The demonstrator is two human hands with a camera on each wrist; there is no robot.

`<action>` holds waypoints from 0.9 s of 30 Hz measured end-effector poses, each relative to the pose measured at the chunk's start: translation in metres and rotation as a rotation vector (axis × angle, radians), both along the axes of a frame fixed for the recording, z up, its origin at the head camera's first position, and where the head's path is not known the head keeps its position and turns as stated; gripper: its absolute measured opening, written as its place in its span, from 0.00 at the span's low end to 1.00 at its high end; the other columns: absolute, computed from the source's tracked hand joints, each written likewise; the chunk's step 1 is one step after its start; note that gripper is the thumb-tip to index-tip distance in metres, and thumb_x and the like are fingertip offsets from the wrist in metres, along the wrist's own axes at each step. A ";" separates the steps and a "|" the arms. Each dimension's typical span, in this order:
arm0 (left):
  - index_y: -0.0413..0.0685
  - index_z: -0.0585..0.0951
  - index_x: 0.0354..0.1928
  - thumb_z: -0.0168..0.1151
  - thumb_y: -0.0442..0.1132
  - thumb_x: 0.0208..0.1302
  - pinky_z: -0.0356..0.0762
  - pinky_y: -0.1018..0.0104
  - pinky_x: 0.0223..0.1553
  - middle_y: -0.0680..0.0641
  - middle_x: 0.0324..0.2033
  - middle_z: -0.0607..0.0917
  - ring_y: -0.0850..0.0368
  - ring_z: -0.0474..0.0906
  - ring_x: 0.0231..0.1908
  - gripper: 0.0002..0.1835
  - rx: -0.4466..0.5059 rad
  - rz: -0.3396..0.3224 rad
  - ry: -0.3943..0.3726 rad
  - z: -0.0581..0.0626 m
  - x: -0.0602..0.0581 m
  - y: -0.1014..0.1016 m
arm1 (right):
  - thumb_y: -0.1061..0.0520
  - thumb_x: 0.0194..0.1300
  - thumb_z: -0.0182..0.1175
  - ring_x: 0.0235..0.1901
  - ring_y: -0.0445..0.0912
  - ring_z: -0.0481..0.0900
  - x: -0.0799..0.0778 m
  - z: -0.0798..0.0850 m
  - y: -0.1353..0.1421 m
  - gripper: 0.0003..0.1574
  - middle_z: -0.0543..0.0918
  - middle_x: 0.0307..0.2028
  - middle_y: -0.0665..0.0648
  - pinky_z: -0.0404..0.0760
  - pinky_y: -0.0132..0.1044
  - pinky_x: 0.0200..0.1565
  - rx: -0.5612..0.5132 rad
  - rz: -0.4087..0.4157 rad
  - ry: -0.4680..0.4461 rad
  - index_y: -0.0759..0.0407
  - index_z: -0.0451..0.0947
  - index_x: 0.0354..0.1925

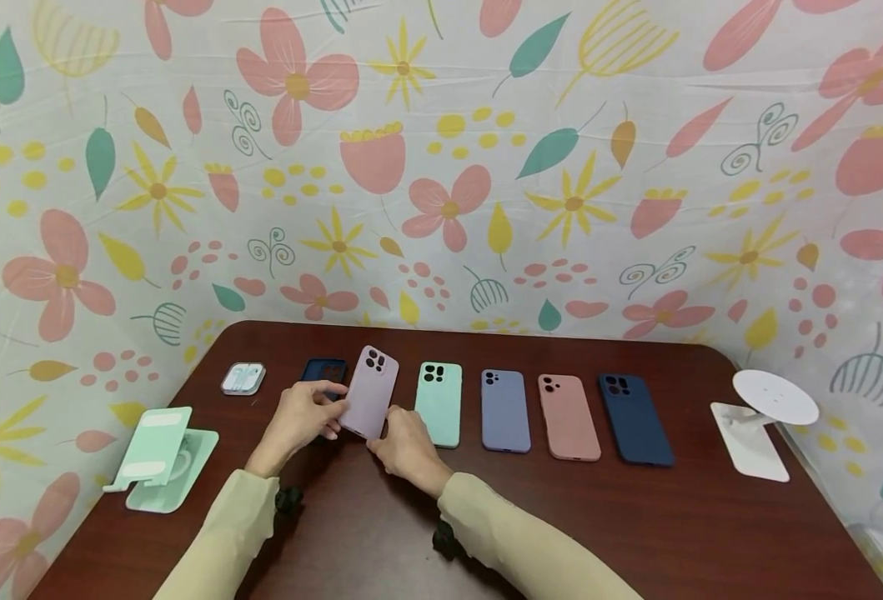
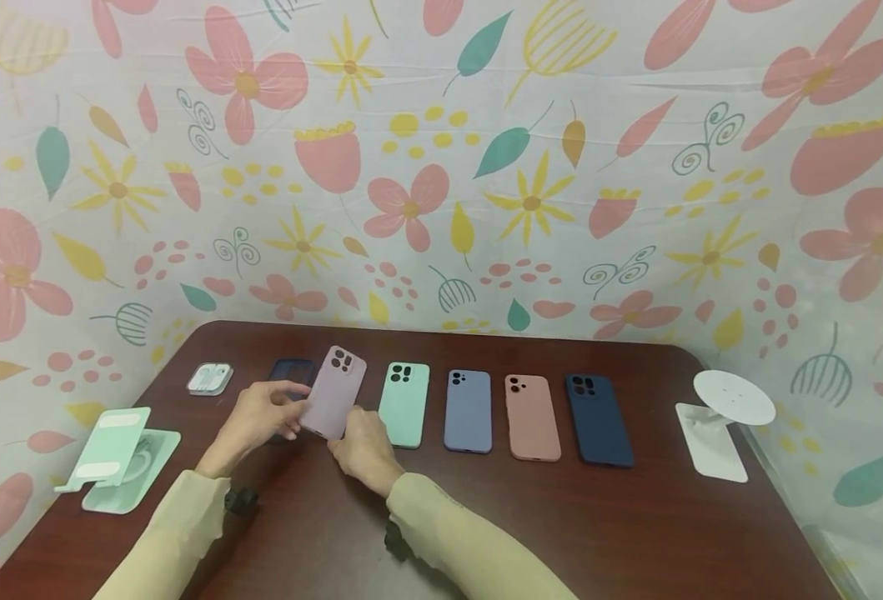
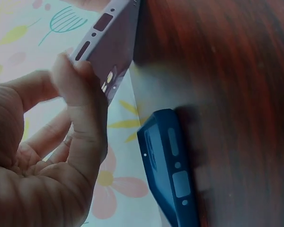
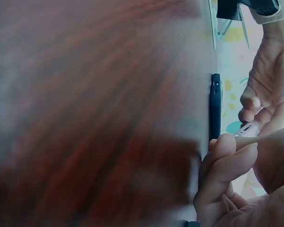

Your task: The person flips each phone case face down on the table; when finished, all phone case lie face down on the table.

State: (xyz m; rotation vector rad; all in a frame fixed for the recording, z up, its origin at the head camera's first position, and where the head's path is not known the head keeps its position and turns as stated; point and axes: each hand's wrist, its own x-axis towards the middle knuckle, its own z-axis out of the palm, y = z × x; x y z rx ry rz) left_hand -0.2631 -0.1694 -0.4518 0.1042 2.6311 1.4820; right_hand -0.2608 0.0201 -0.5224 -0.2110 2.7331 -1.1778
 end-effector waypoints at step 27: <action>0.27 0.82 0.61 0.84 0.36 0.55 0.90 0.61 0.31 0.42 0.32 0.90 0.57 0.86 0.19 0.33 -0.298 -0.106 -0.076 -0.003 0.001 0.015 | 0.61 0.64 0.75 0.27 0.44 0.81 0.007 0.003 0.007 0.17 0.86 0.31 0.62 0.77 0.33 0.27 0.044 -0.068 0.109 0.68 0.80 0.45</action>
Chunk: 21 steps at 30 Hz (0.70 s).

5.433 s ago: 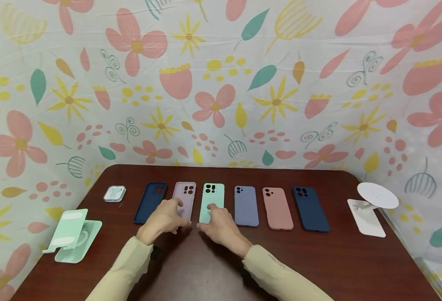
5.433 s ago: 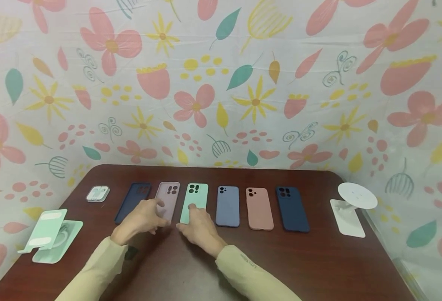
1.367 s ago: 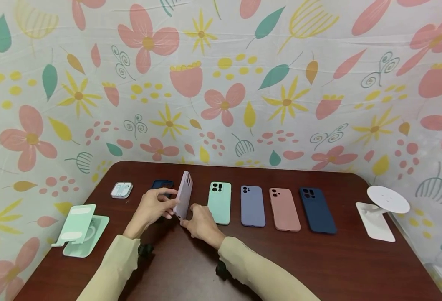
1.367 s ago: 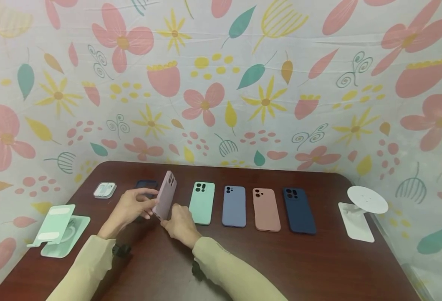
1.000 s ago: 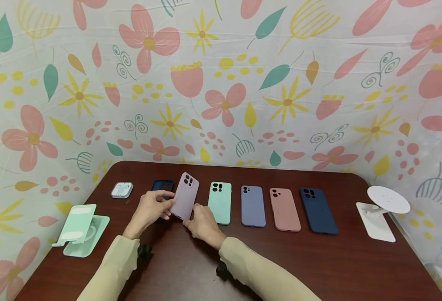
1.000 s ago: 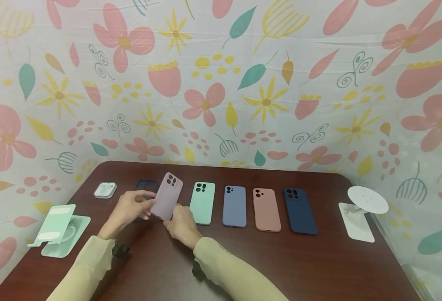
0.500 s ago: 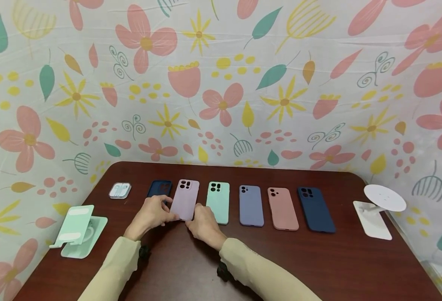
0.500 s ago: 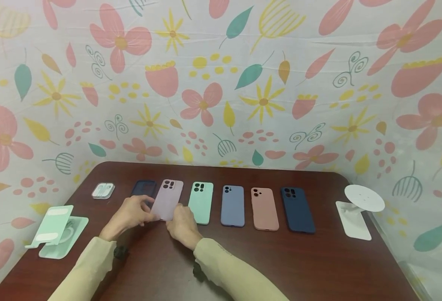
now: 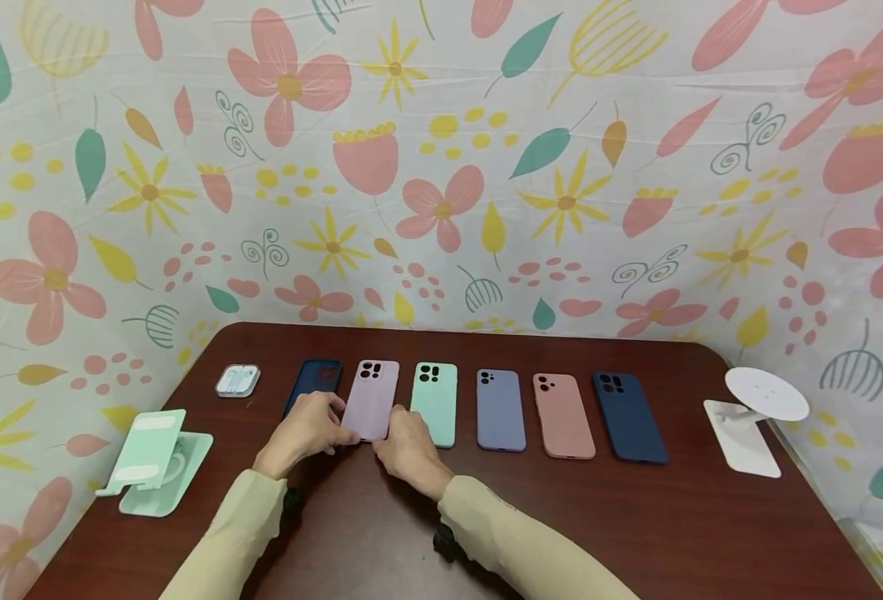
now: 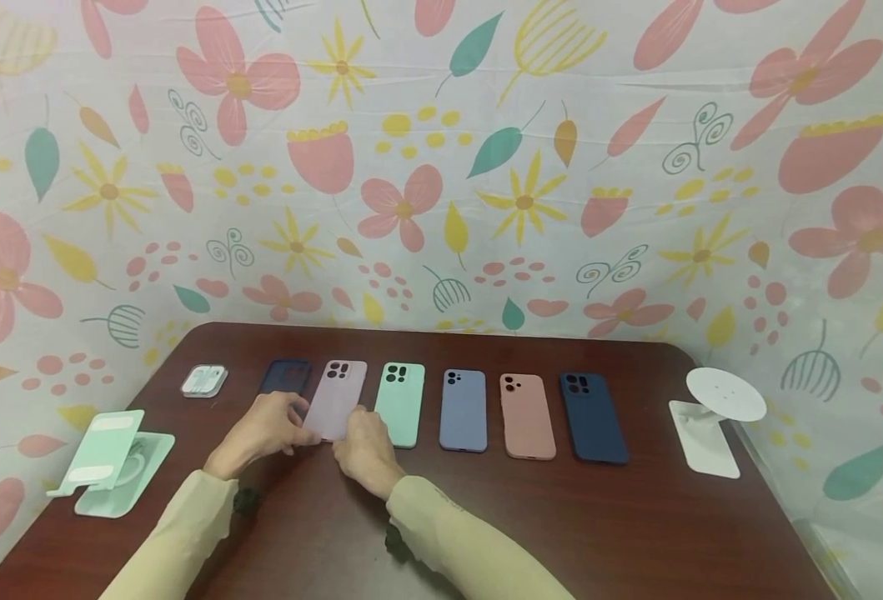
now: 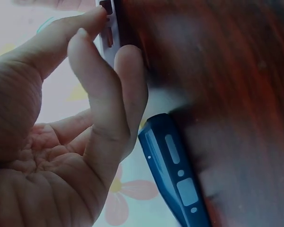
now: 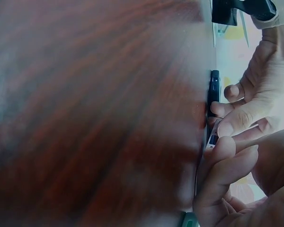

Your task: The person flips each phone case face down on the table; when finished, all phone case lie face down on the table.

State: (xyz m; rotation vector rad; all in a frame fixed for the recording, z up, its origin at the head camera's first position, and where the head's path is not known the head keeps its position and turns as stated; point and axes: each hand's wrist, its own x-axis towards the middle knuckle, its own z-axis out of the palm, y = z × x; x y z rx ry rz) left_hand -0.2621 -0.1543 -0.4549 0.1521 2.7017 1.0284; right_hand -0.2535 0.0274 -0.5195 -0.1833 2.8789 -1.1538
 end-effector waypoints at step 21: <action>0.27 0.79 0.66 0.81 0.37 0.60 0.91 0.59 0.41 0.48 0.24 0.90 0.58 0.87 0.18 0.35 -0.114 -0.030 -0.006 -0.001 0.001 0.005 | 0.61 0.64 0.74 0.25 0.43 0.78 -0.003 -0.009 0.000 0.14 0.84 0.29 0.58 0.75 0.33 0.23 0.030 -0.012 0.003 0.65 0.80 0.42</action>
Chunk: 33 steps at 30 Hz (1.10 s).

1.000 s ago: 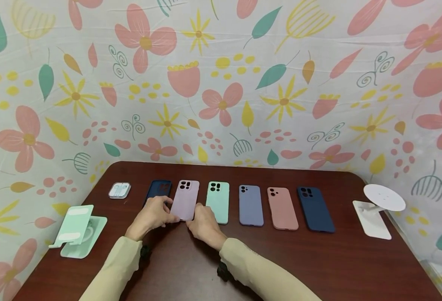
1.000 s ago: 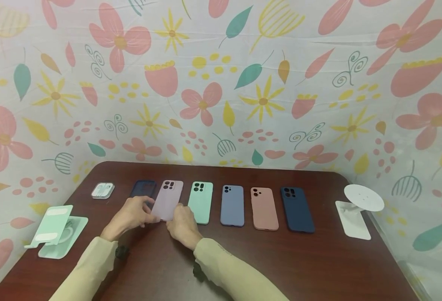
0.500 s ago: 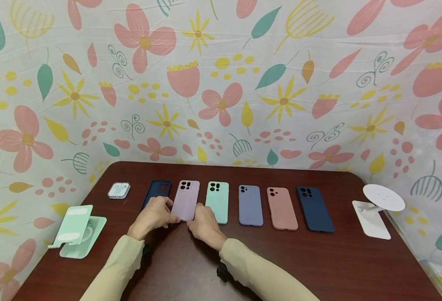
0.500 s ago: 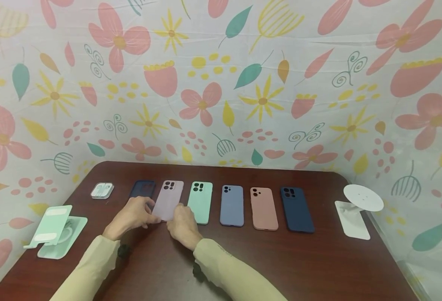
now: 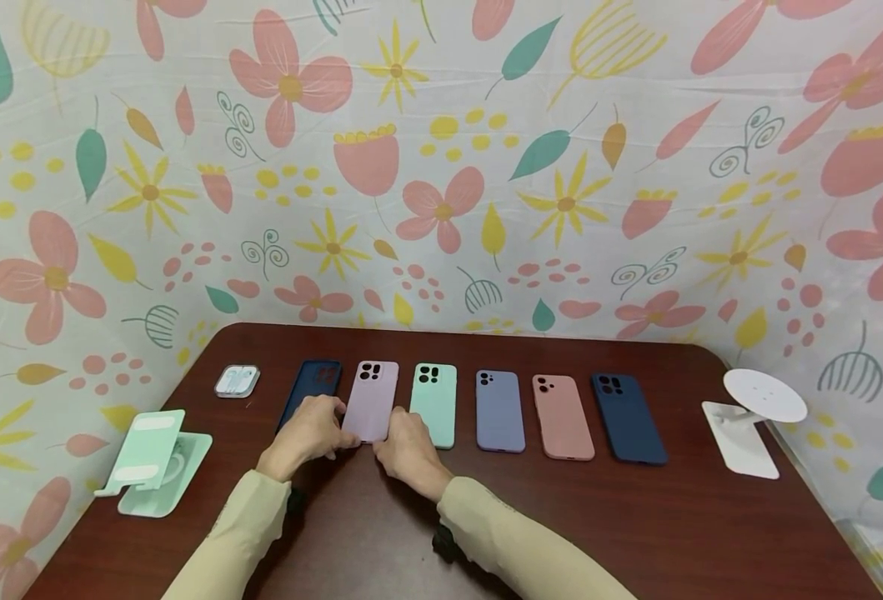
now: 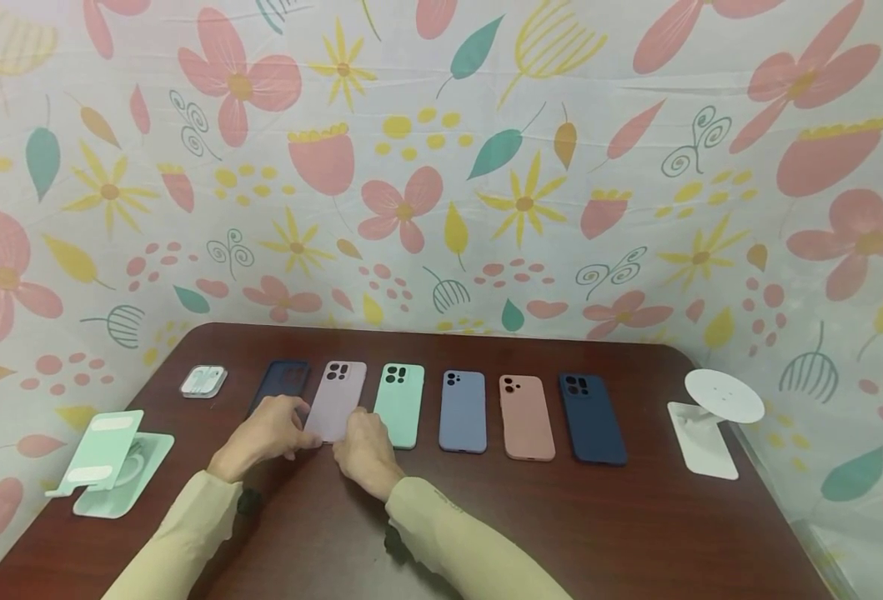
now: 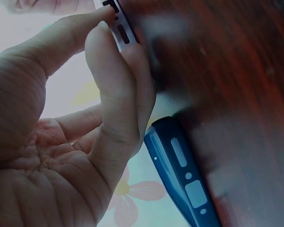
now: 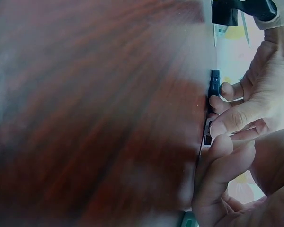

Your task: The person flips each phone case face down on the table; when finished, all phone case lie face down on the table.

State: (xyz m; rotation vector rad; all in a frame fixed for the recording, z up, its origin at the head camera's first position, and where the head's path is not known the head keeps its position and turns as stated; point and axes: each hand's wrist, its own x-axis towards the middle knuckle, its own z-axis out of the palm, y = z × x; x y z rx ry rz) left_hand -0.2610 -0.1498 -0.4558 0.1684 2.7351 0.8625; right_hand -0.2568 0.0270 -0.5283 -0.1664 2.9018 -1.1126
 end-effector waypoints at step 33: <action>0.26 0.72 0.73 0.80 0.38 0.64 0.91 0.51 0.44 0.44 0.35 0.91 0.59 0.86 0.21 0.41 -0.099 0.012 0.010 0.027 0.006 -0.075 | 0.46 0.66 0.77 0.45 0.53 0.91 0.016 0.032 -0.039 0.38 0.93 0.49 0.64 0.90 0.44 0.45 -0.011 0.116 0.003 0.62 0.80 0.66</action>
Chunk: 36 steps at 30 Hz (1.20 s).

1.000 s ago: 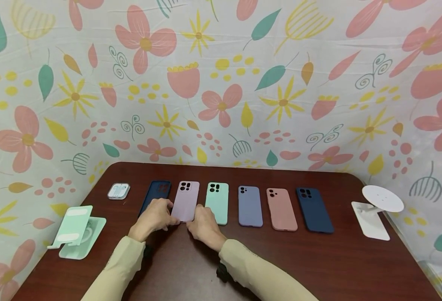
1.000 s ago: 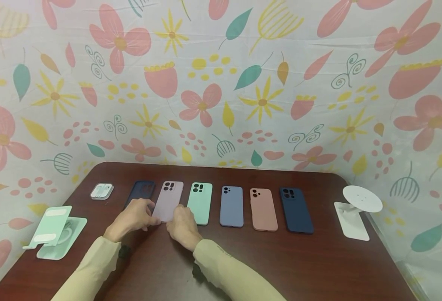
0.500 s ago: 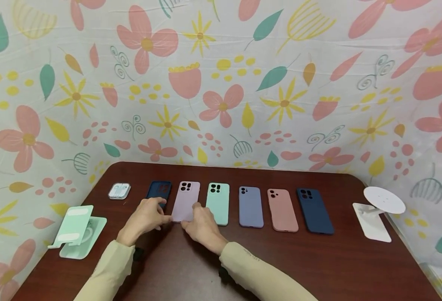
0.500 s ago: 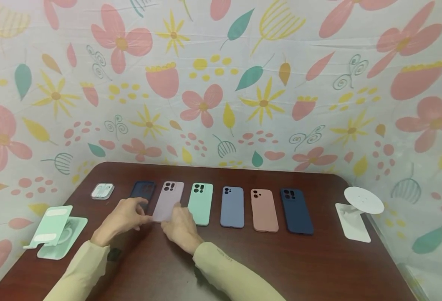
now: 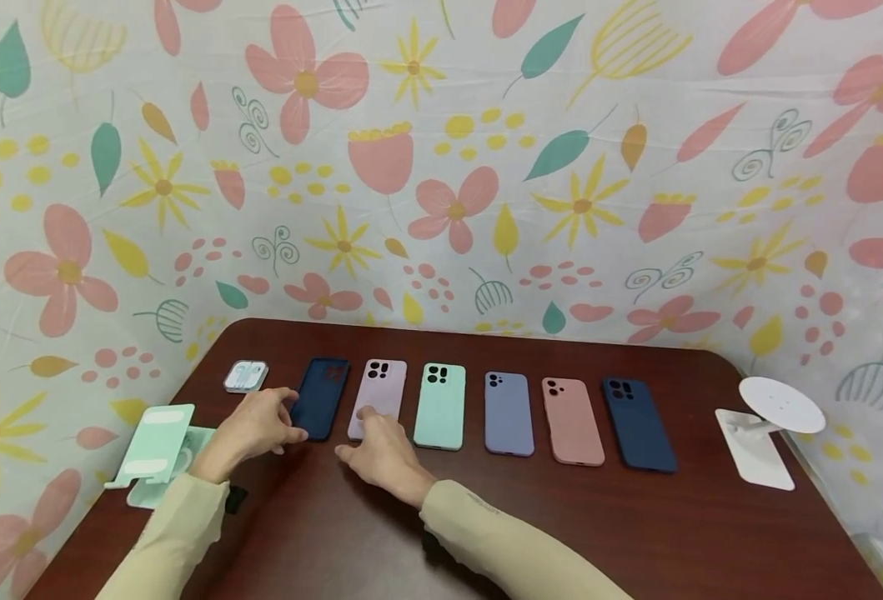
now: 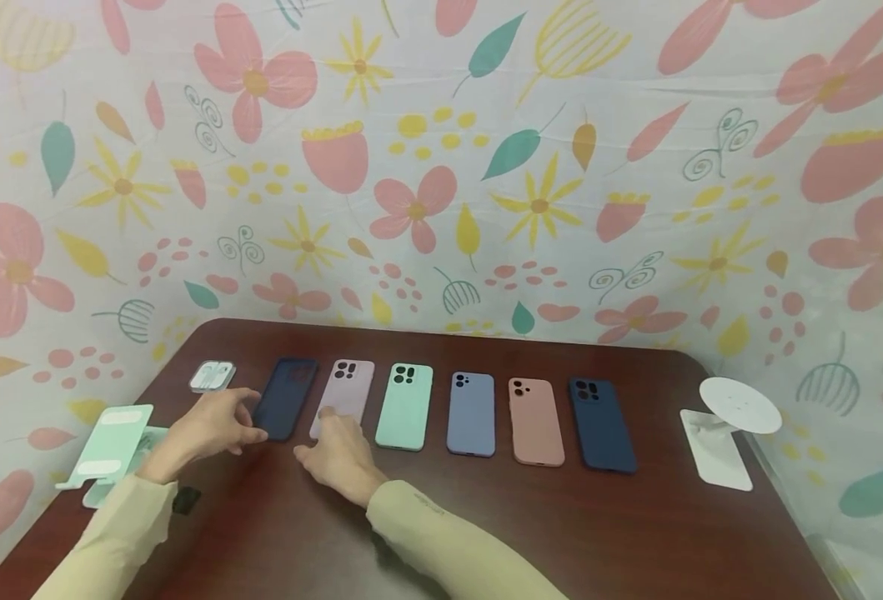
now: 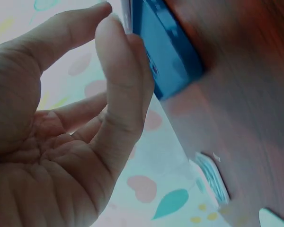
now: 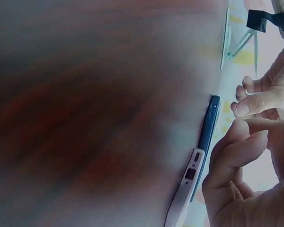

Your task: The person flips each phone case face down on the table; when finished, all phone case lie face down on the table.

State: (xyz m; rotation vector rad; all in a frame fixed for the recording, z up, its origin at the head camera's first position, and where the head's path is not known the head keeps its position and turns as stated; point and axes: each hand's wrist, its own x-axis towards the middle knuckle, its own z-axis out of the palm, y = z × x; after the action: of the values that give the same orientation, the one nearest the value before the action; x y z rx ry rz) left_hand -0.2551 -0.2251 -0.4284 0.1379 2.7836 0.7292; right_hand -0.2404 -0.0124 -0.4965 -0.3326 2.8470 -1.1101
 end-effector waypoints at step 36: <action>0.28 0.73 0.71 0.81 0.37 0.62 0.90 0.58 0.37 0.38 0.40 0.89 0.55 0.88 0.27 0.40 0.046 0.042 -0.118 -0.017 -0.021 -0.018 | 0.57 0.72 0.73 0.09 0.42 0.80 -0.020 0.005 -0.049 0.14 0.80 0.10 0.52 0.80 0.31 0.18 -0.090 0.045 -0.215 0.68 0.84 0.45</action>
State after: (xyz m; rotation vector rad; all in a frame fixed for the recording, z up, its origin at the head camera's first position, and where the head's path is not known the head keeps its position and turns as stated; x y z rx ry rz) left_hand -0.2763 -0.2436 -0.4457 0.0438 2.6665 0.7852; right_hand -0.2608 -0.0611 -0.4915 -0.2629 2.5963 -1.1900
